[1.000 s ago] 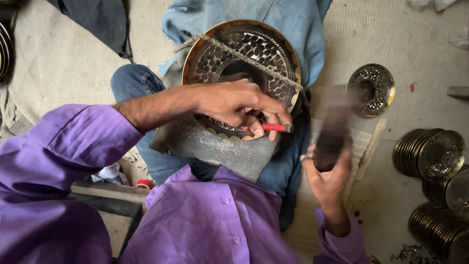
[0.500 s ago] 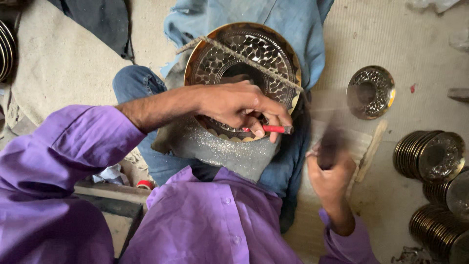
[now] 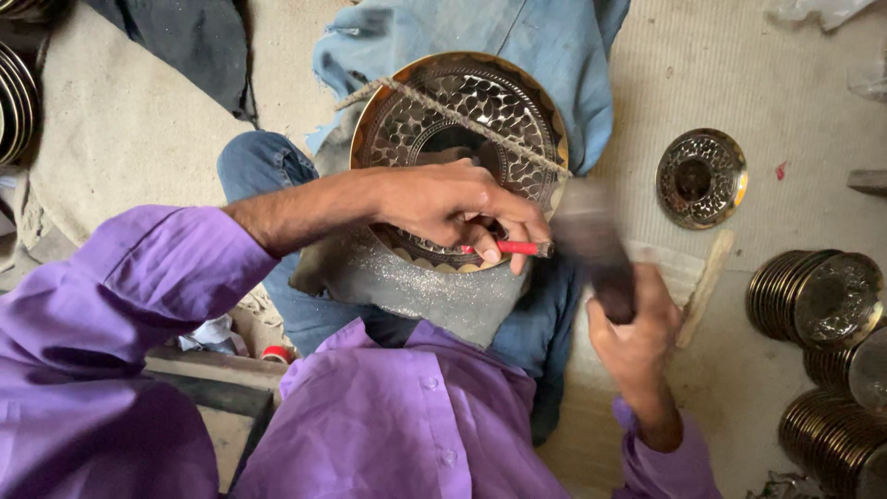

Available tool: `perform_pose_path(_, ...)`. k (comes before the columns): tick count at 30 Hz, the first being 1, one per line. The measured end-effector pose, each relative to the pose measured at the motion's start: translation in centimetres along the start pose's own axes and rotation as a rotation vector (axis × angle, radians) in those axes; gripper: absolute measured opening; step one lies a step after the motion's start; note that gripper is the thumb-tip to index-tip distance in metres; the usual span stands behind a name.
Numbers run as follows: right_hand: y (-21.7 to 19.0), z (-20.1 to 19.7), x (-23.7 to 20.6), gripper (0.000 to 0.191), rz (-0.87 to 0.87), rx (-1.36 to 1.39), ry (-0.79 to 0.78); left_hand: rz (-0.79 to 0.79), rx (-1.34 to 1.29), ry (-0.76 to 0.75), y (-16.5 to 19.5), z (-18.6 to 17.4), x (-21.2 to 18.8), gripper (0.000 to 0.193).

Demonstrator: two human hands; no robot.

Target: The person sits cross-legged on the floor with an ornate brass plate resting on their lap. They hold a small red punch against the plate's patterned surface with one hand and strike it repeatedly with a wooden mallet in the other hand, repositioning the punch to work across the decorative design.

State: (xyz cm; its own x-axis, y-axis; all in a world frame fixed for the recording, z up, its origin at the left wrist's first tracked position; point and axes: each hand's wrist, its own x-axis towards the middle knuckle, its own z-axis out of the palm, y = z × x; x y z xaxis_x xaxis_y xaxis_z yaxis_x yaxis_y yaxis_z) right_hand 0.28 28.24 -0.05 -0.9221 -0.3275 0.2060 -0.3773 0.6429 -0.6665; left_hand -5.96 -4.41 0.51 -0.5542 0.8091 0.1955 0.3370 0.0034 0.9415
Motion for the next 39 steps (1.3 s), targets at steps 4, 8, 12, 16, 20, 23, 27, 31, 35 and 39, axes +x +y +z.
perform_pose_path(4, 0.0, -0.1, 0.3, 0.043, -0.179, -0.295, 0.025, -0.080, 0.033, -0.021, -0.1, 0.0, 0.0, 0.063)
perform_pose_path(8, -0.2, -0.3, 0.2, 0.059, -0.012, 0.022, 0.039, 0.046, -0.013, 0.024, 0.0, -0.1, 0.1, 0.055)
perform_pose_path(12, 0.3, -0.4, 0.0, 0.058, -0.137, -0.153, 0.069, -0.052, 0.032, 0.011, 0.2, 0.0, 0.1, 0.063)
perform_pose_path(16, 1.5, 0.1, 0.0, 0.045, -0.034, -0.203, -0.002, -0.064, 0.041, 0.001, 0.5, -0.1, 0.2, 0.049)
perform_pose_path(20, 1.2, 0.6, -0.2, 0.063, -0.085, 0.045, 0.138, 0.041, -0.068, 0.094, 0.7, -0.1, 0.4, 0.044)
perform_pose_path(23, 0.0, 0.6, -0.4, 0.071, 0.089, 0.534, 0.280, -0.073, -0.125, 0.070, 0.7, 0.0, 0.6, 0.047)
perform_pose_path(27, -0.2, 0.4, 0.6, 0.063, -0.046, 0.018, 0.108, -0.047, -0.044, 0.081, 0.6, -0.1, 0.8, 0.049)
perform_pose_path(31, 0.7, 1.5, -0.3, 0.076, 0.181, 0.178, -0.060, -0.082, -0.095, 0.230, 1.0, 0.3, 0.7, 0.047)
perform_pose_path(35, 2.2, 4.6, -2.7, 0.062, 0.106, 0.435, 0.196, -0.126, -0.011, 0.398, 1.6, 0.9, 0.3, 0.046)
perform_pose_path(39, 3.8, 7.4, -3.0, 0.054, 0.174, 0.548, 0.150, -0.222, 0.005, 0.424, 1.6, 1.0, 0.4, 0.049)
